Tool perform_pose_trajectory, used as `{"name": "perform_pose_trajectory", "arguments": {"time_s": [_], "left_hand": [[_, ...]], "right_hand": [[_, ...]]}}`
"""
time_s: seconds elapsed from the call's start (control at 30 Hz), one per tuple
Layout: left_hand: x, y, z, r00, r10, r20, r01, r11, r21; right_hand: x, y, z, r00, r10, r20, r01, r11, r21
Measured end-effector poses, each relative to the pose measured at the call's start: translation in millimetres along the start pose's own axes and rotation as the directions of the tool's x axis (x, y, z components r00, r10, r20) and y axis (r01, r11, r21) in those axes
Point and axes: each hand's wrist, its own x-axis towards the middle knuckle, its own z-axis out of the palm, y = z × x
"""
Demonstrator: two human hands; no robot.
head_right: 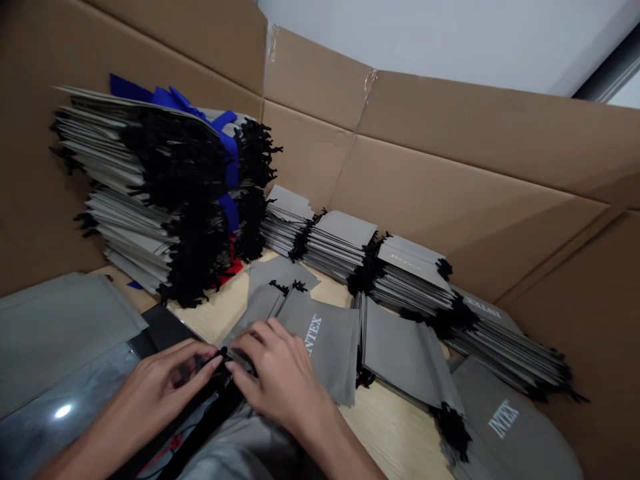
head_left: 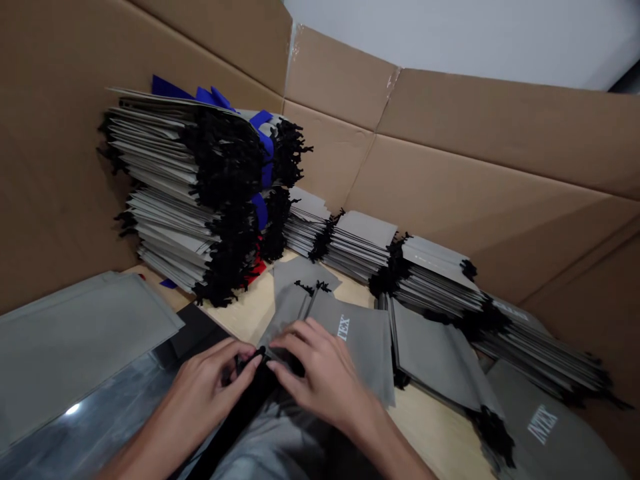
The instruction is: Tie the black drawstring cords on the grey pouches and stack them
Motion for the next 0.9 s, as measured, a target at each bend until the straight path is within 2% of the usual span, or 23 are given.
{"name": "perform_pose_trajectory", "arguments": {"time_s": [0.1, 0.33, 0.5, 0.63, 0.77, 0.83, 0.9], "left_hand": [[3.8, 2.6, -6.5, 1.0, -0.009, 0.005, 0.009, 1.0, -0.015], [9.5, -4.1, -15.4, 0.998, -0.057, 0.018, 0.059, 0.99, -0.126], [12.1, -3.9, -17.5, 0.994, -0.102, 0.038, 0.106, 0.984, -0.143], [14.1, 5.3, -16.5, 0.976, -0.158, 0.147, 0.191, 0.949, -0.252], [13.1, 7.0, -11.1, 0.929, -0.212, 0.304, 0.311, 0.892, -0.327], [11.6, 3.4, -7.8, 0.932, -0.193, 0.306, 0.289, 0.906, -0.308], [10.1, -1.9, -5.0, 0.958, -0.159, 0.239, 0.219, 0.943, -0.25]], "right_hand": [[7.4, 3.6, 6.4, 1.0, -0.011, 0.009, 0.011, 1.0, -0.001], [28.1, 5.5, 4.0, 0.984, -0.178, -0.015, 0.178, 0.984, 0.025], [29.4, 11.3, 11.5, 0.973, -0.22, -0.069, 0.22, 0.976, -0.004], [24.3, 15.9, 19.3, 0.953, -0.253, -0.165, 0.253, 0.967, -0.02], [17.0, 17.1, 21.1, 0.951, -0.247, -0.185, 0.24, 0.969, -0.058], [13.6, 17.9, 21.8, 0.952, -0.252, -0.174, 0.242, 0.967, -0.078], [11.1, 19.4, 23.0, 0.947, -0.268, -0.176, 0.256, 0.963, -0.086]]}}
